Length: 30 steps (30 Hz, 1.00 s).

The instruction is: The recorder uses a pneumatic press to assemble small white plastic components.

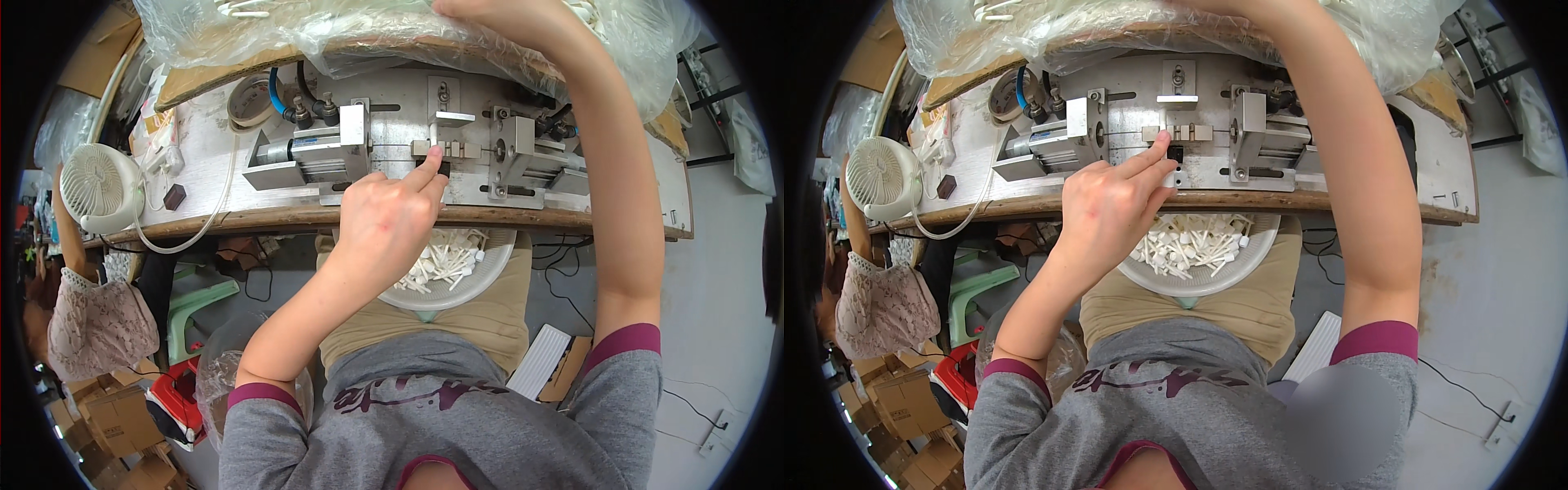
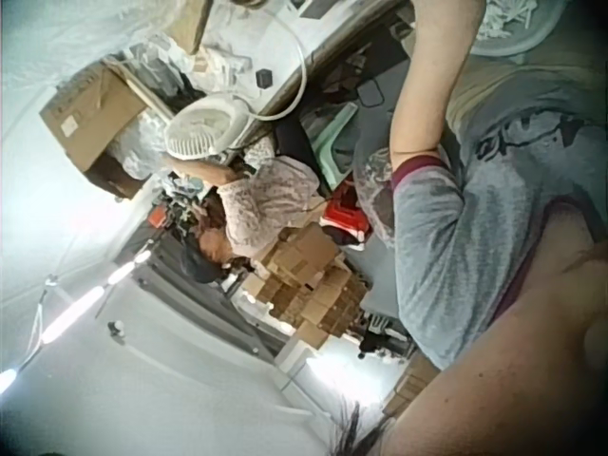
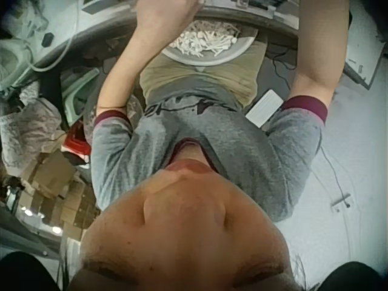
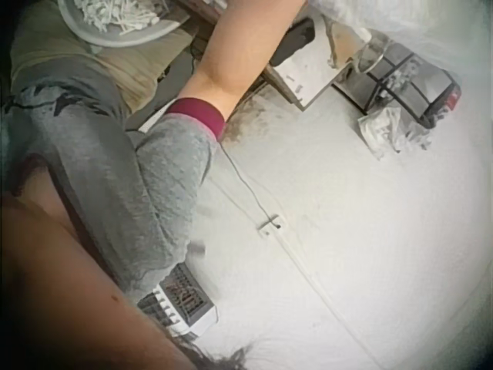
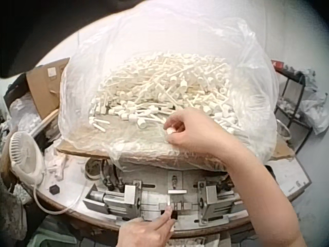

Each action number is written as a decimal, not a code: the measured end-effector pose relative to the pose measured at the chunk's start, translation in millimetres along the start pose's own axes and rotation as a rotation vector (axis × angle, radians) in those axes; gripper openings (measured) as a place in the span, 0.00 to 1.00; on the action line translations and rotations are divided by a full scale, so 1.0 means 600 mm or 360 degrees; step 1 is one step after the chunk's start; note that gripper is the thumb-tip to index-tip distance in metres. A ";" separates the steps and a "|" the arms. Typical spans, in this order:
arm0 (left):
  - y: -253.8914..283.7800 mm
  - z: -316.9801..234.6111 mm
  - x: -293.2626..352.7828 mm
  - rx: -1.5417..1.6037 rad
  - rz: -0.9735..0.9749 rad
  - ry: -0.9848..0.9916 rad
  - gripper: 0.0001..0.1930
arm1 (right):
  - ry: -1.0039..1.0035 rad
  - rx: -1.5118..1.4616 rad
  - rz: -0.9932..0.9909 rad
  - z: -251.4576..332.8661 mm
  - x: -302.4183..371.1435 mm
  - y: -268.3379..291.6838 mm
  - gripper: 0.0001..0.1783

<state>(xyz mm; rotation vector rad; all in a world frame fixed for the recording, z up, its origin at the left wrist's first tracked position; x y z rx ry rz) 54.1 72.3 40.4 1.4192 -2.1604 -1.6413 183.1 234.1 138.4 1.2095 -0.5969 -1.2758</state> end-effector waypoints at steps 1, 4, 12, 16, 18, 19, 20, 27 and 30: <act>-0.001 -0.001 -0.002 0.0000 0.0016 0.0008 0.13 | -0.0123 -0.0177 -0.0012 0.005 0.019 0.015 0.14; -0.003 0.005 -0.002 -0.0045 0.0080 0.0043 0.13 | -0.0279 -0.0825 -0.0026 0.033 0.077 0.027 0.14; 0.079 0.025 -0.038 0.0456 0.0054 0.0135 0.19 | 0.0200 -0.0364 -0.0527 0.073 0.271 -0.034 0.15; 0.217 0.088 -0.124 -0.0019 -0.0648 -0.0187 0.10 | 0.0290 0.0053 -0.0482 0.100 0.329 -0.077 0.17; 0.222 0.107 -0.194 -0.0028 -0.0509 0.0129 0.15 | 0.0295 0.0167 -0.0439 0.104 0.339 -0.096 0.15; 0.227 0.129 -0.210 -0.0189 -0.0498 0.0097 0.16 | 0.0315 0.0246 -0.0391 0.112 0.337 -0.103 0.15; 0.220 0.166 -0.232 -0.0320 -0.0480 0.0054 0.18 | 0.0311 0.0348 -0.0335 0.115 0.334 -0.113 0.14; 0.153 0.201 -0.288 -0.0030 -0.0054 0.0355 0.18 | 0.0347 0.0541 -0.0295 0.122 0.301 -0.127 0.10; 0.148 0.164 -0.281 -0.0105 -0.0211 -0.0013 0.16 | 0.0337 0.0556 -0.0228 0.125 0.298 -0.129 0.10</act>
Point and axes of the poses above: each hand's wrist, its own x-axis away from the middle knuckle, its own y-axis out of the back of the hand, z = x × y, the point moved 8 cm from there along -x, towards the middle knuckle, and after that the axes turned 11 degrees about x, right-handed, at the moved point
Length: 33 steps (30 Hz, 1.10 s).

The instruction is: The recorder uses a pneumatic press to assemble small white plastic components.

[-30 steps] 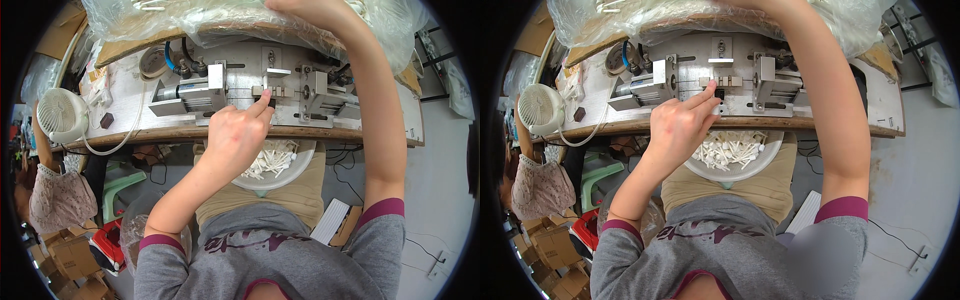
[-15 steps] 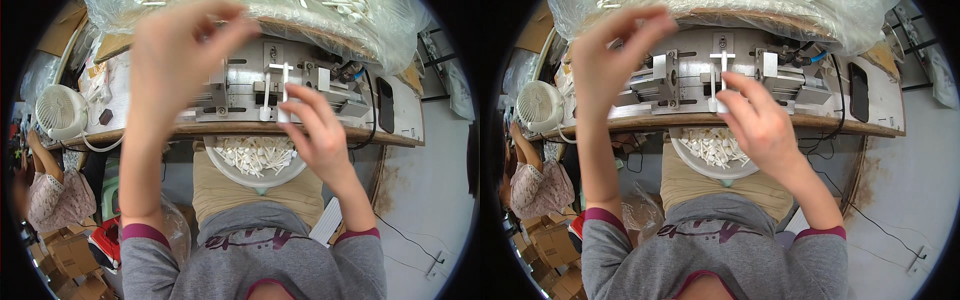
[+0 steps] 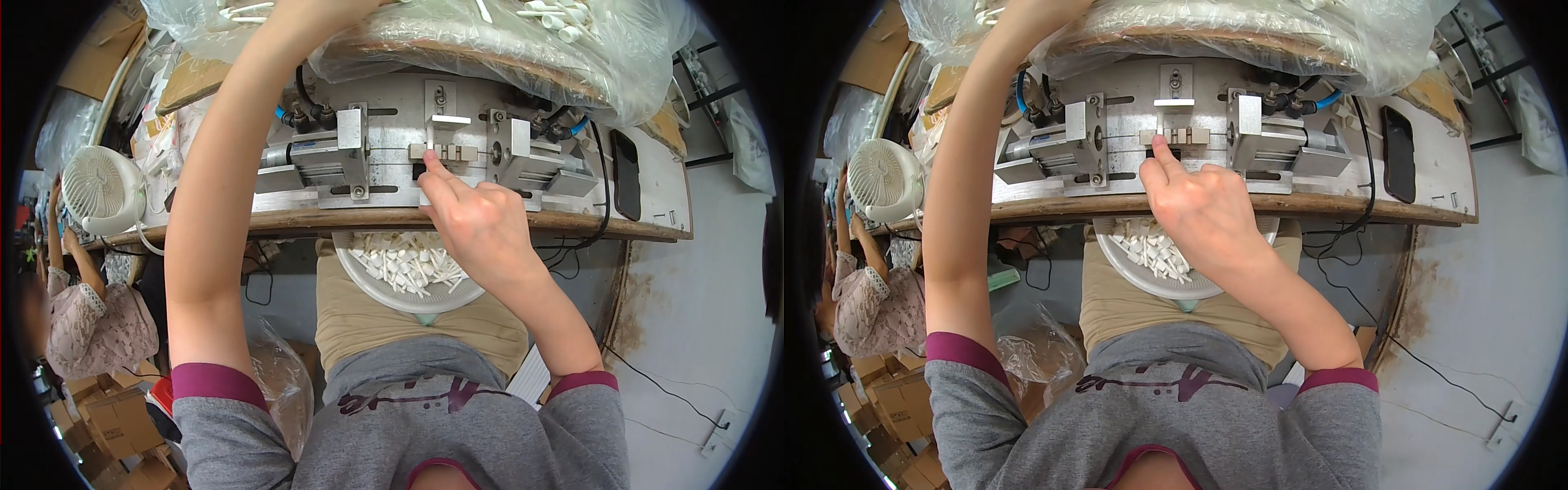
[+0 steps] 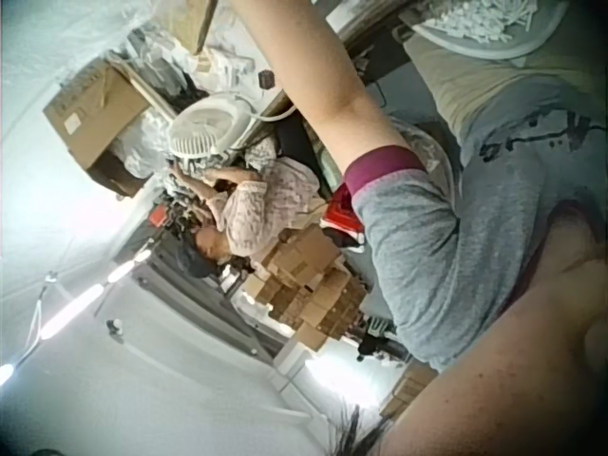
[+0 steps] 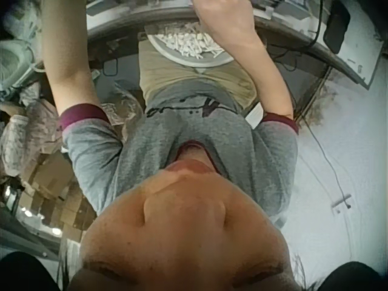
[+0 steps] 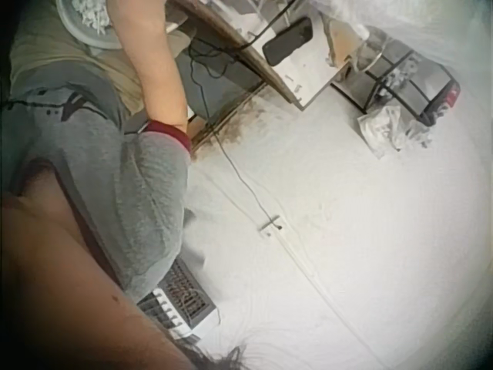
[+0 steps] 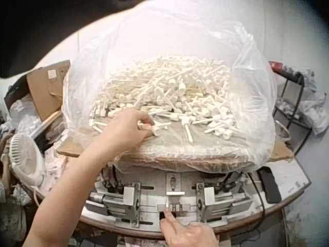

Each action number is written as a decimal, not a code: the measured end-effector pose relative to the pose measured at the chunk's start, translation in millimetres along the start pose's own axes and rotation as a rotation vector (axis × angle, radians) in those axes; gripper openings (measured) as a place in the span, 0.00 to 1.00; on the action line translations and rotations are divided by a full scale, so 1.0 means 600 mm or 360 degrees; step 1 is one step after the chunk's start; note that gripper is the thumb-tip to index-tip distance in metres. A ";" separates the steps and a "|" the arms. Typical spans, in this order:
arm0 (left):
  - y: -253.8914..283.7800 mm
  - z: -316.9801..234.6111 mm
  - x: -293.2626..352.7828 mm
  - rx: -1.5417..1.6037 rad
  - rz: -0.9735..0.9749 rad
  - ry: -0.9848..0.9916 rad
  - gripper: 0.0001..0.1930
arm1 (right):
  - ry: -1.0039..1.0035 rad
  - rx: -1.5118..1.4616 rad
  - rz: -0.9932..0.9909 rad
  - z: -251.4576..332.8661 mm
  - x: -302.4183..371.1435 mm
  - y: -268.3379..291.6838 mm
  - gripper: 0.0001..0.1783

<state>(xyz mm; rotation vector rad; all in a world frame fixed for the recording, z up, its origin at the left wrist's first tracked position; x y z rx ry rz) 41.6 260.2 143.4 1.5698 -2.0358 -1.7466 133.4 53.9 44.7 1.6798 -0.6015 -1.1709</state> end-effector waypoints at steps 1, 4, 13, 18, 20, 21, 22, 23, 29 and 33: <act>-0.002 0.005 0.002 0.0050 0.0012 0.0100 0.16 | 0.0007 -0.0009 0.0014 0.001 -0.002 -0.001 0.10; 0.007 -0.018 0.006 0.0142 -0.0028 0.0277 0.14 | 0.0009 -0.0006 0.0068 0.002 -0.008 0.002 0.09; 0.093 -0.081 0.108 0.0562 -0.0366 0.0232 0.11 | -0.0403 -0.0777 -0.0259 -0.104 -0.077 0.079 0.11; 0.026 -0.158 0.217 0.0845 -0.0213 0.0008 0.12 | -0.0557 -0.0870 -0.0193 -0.188 -0.218 0.104 0.14; -0.013 -0.189 0.255 0.0605 -0.0068 -0.0043 0.14 | -0.0031 -0.0391 -0.0602 -0.201 -0.265 0.066 0.15; -0.031 -0.192 0.277 0.0516 -0.0030 -0.0050 0.15 | -0.0073 -0.0381 -0.0354 -0.189 -0.285 0.041 0.15; -0.046 -0.194 0.293 0.0406 0.0032 -0.0060 0.14 | -0.0117 -0.0363 -0.0106 -0.181 -0.301 0.018 0.16; -0.060 -0.190 0.302 0.0355 0.0052 -0.0044 0.14 | -0.0158 -0.0337 0.0142 -0.173 -0.311 -0.002 0.16; -0.099 -0.179 0.308 0.0004 0.0145 -0.0037 0.16 | -0.0088 -0.0384 0.0460 -0.145 -0.260 0.041 0.17; -0.096 -0.168 0.303 0.0152 0.0137 0.0013 0.15 | -0.0092 -0.0596 0.0566 -0.154 -0.225 0.083 0.18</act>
Point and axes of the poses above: each hand's wrist, its own x-axis away from the middle knuckle, its own y-axis out of the back of the hand, z = x × y, the point moved 8 cm from there along -x, towards the middle knuckle, and after that the axes turned 11 degrees about x, right-handed, at the moved point
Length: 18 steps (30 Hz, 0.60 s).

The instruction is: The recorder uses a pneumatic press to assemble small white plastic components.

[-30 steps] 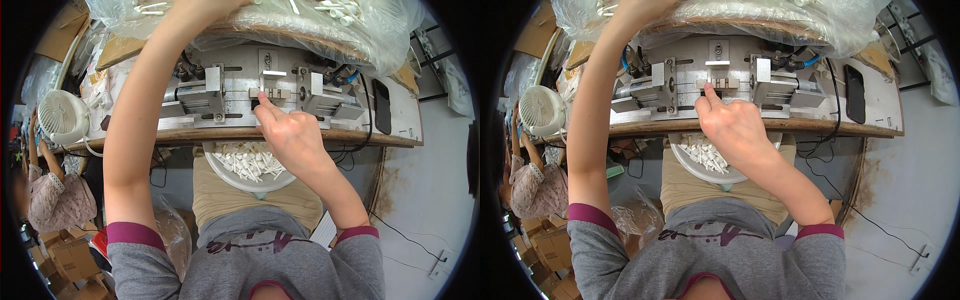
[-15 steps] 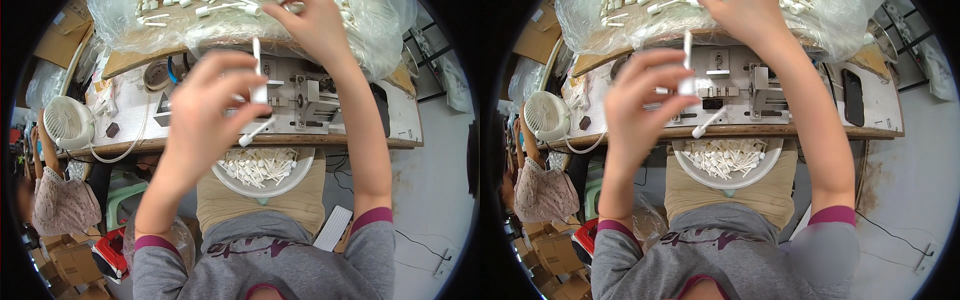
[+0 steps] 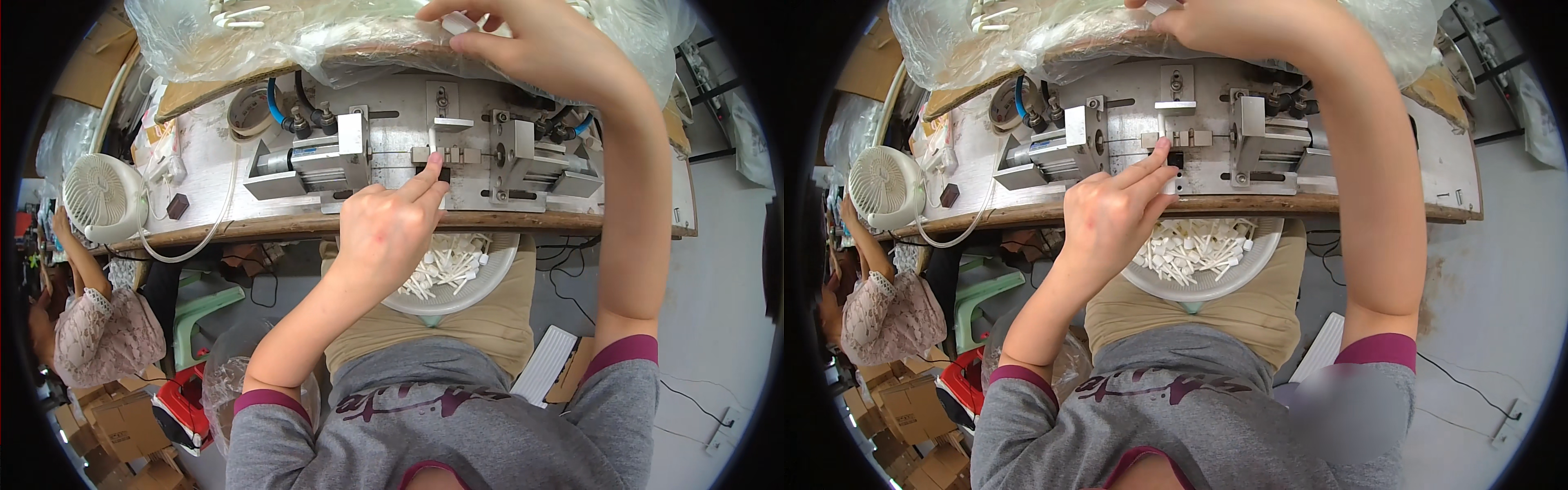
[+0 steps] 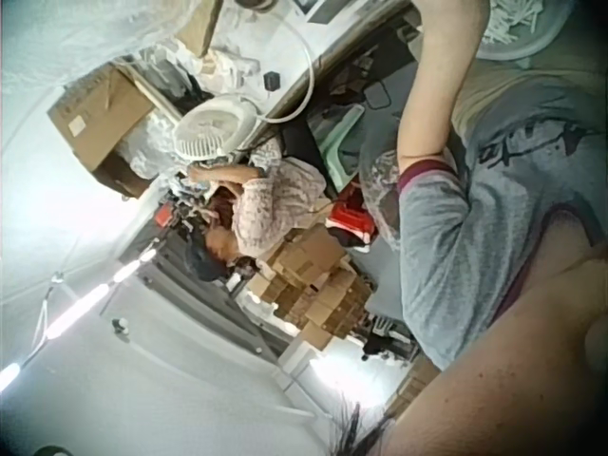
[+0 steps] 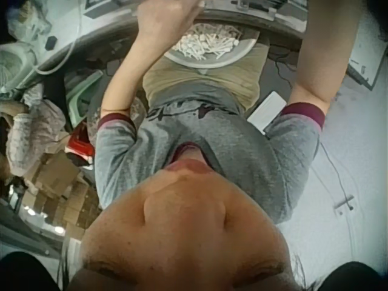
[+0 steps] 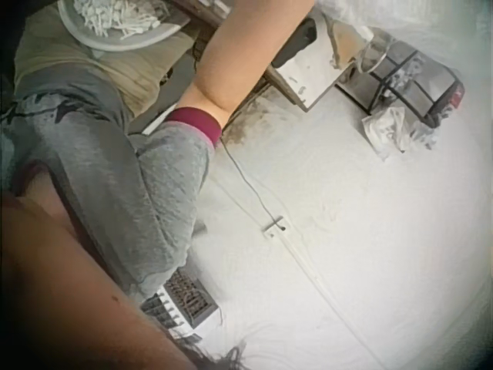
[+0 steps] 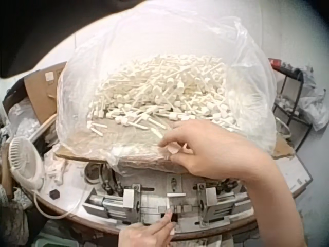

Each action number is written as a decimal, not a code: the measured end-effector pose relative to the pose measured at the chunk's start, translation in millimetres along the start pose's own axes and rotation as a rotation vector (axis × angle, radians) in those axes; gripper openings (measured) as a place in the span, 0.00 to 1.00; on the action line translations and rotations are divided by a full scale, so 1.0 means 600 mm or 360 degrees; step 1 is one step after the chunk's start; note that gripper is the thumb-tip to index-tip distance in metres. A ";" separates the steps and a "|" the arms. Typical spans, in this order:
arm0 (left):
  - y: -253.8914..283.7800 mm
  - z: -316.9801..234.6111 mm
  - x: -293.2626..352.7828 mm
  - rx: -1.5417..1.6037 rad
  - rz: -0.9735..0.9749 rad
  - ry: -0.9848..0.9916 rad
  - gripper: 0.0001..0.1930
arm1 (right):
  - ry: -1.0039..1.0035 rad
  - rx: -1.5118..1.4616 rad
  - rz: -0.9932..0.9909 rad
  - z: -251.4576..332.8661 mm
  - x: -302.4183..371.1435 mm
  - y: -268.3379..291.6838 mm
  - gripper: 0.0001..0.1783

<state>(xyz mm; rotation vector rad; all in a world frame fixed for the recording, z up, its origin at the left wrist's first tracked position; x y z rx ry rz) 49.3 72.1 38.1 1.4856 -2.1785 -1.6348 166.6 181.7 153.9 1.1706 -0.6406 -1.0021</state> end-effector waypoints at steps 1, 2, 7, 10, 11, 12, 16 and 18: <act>-0.002 -0.002 -0.004 0.0037 0.0007 0.0001 0.14 | -0.0062 -0.0135 0.0094 0.004 0.019 0.018 0.19; -0.004 -0.004 -0.008 0.0061 0.0019 0.0006 0.14 | -0.0129 -0.0376 0.0268 0.011 0.037 0.042 0.21; 0.017 0.008 -0.006 0.0100 0.0080 -0.0030 0.13 | -0.0052 -0.0665 -0.0580 0.008 0.117 -0.043 0.16; 0.066 0.019 -0.042 0.0403 0.0205 0.0150 0.12 | 0.0006 -0.0244 -0.0751 0.025 0.178 -0.092 0.17; 0.101 0.021 -0.067 0.0415 0.0045 0.0093 0.11 | 0.0012 -0.0100 -0.0787 0.029 0.197 -0.112 0.17; 0.132 0.028 -0.094 0.0426 -0.0113 0.0043 0.11 | 0.0019 0.0041 -0.0817 0.038 0.215 -0.128 0.17; 0.208 0.108 -0.204 0.0233 -0.0512 0.0184 0.13 | 0.0040 0.0221 -0.0713 0.070 0.223 -0.181 0.18; 0.202 0.143 -0.235 -0.0051 -0.0448 0.0172 0.13 | 0.0040 0.0449 -0.0630 0.082 0.210 -0.206 0.17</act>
Point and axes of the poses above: each hand's wrist, its own x-axis away from the middle knuckle, its own y-axis out of the back of the hand, z = x × y, the point moved 8 cm from there along -x, towards the middle knuckle, and after that the axes turned 11 degrees about x, right-handed, at the moved point
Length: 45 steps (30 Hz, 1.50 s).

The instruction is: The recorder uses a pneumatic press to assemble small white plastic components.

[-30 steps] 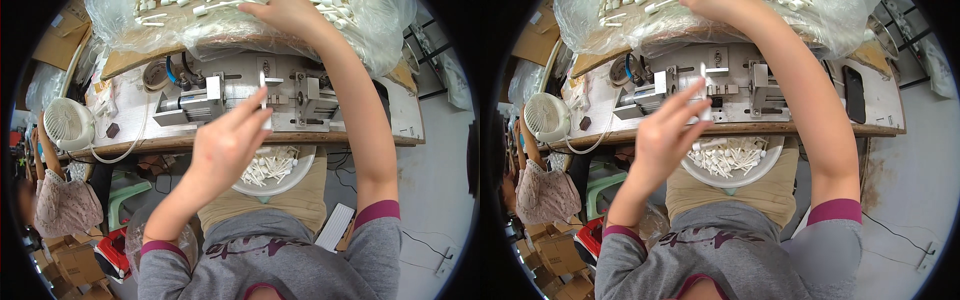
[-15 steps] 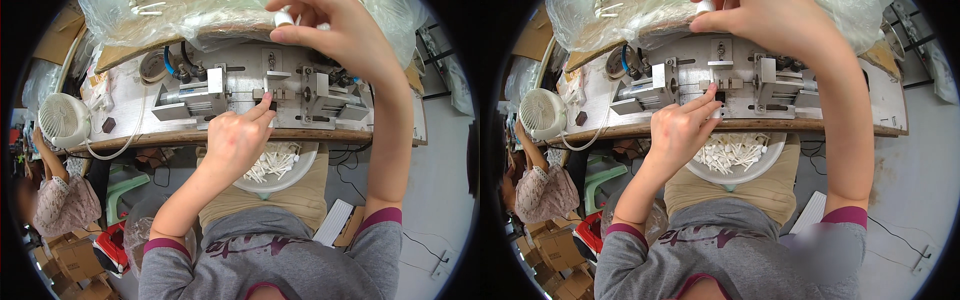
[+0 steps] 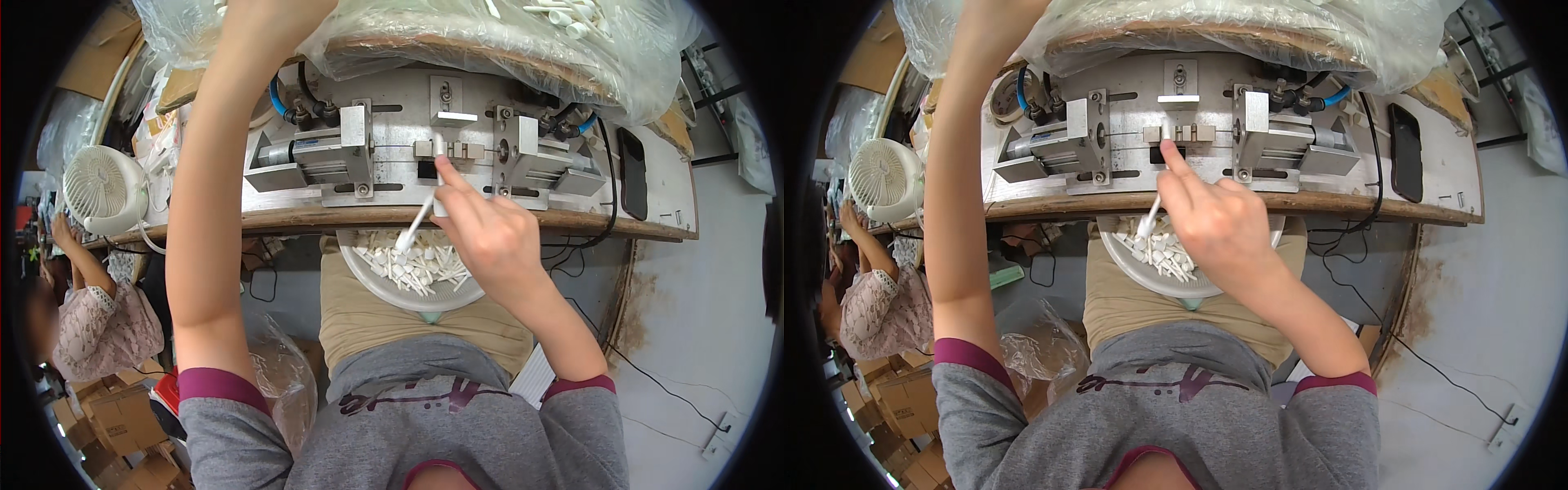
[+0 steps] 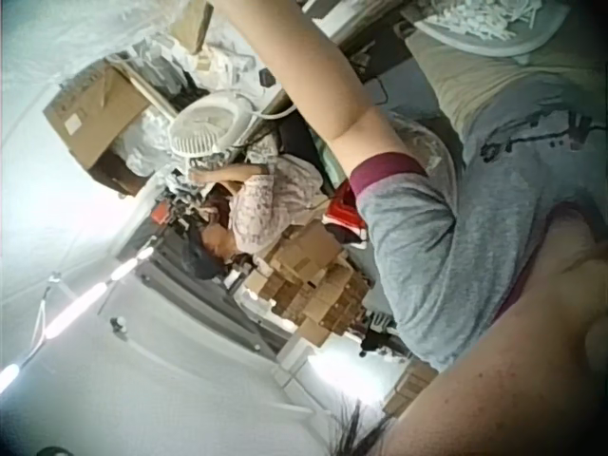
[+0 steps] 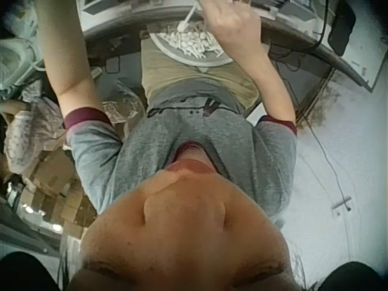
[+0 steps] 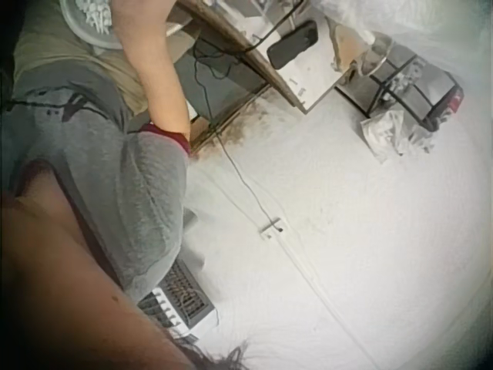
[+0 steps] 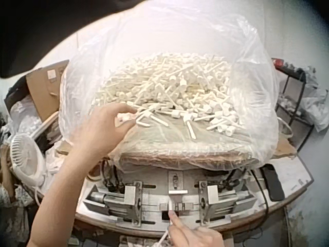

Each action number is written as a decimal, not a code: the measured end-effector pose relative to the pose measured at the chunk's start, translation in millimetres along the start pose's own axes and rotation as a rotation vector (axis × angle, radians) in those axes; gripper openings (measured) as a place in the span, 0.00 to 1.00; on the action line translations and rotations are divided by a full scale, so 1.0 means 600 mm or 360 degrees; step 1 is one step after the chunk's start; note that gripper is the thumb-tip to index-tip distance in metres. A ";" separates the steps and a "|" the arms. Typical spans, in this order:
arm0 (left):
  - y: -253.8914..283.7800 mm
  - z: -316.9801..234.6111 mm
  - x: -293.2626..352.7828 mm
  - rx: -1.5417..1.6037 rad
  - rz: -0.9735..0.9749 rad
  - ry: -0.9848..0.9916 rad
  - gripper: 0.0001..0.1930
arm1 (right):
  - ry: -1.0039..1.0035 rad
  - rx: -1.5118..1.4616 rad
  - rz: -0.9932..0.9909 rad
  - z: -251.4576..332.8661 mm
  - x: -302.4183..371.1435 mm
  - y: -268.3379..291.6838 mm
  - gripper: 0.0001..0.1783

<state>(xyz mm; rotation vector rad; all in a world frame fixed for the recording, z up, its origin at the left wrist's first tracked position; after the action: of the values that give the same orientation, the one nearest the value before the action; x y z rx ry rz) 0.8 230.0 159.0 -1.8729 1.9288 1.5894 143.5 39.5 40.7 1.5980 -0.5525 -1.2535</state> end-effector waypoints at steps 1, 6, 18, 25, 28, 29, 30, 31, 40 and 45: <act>-0.011 0.018 -0.010 -0.0135 0.0027 -0.0027 0.12 | 0.0022 0.0114 0.0042 0.007 -0.004 -0.009 0.17; -0.060 0.068 -0.042 -0.0283 0.0395 0.0257 0.12 | 0.0079 0.0143 -0.0030 0.008 -0.036 -0.003 0.09; 0.083 -0.029 0.067 0.0581 -0.0387 0.0108 0.08 | -0.0036 -0.0408 0.0026 -0.055 -0.136 0.043 0.16; 0.045 -0.110 0.164 0.0992 0.0113 0.0121 0.17 | -0.0182 0.0443 -0.0604 -0.203 -0.422 0.020 0.24; 0.012 -0.125 0.210 0.0887 0.0270 0.0110 0.19 | -0.0284 0.0607 -0.0289 -0.218 -0.461 -0.063 0.30; 0.002 -0.126 0.228 0.0838 0.0332 0.0088 0.18 | -0.0324 0.0577 -0.0069 -0.212 -0.465 -0.085 0.34; -0.011 -0.129 0.241 0.0800 0.0399 0.0051 0.18 | -0.0276 0.0503 0.0015 -0.220 -0.467 -0.097 0.36; -0.021 -0.129 0.250 0.0838 0.0444 0.0074 0.17 | -0.0231 0.0431 0.0099 -0.237 -0.465 -0.103 0.39; -0.085 -0.132 0.310 0.0496 0.0331 -0.0038 0.15 | 0.0231 -0.0112 0.0355 -0.214 -0.338 -0.007 0.29; -0.124 -0.133 0.320 0.0122 0.0425 -0.0162 0.15 | 0.0270 0.0294 -0.0532 -0.183 -0.274 0.093 0.21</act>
<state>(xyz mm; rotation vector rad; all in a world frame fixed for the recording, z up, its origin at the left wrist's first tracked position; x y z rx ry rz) 50.6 56.2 32.2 -1.5274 2.2351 1.6113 196.0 196.4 162.4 1.9924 -0.3084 -1.3208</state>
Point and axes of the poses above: each hand's wrist, its own x-axis away from the middle knuckle, its own y-axis out of the back of the hand, z = x × y, the point moved 8 cm from there along -x, towards the middle knuckle, and after that the axes turned 11 degrees about x, right-handed, at the moved point
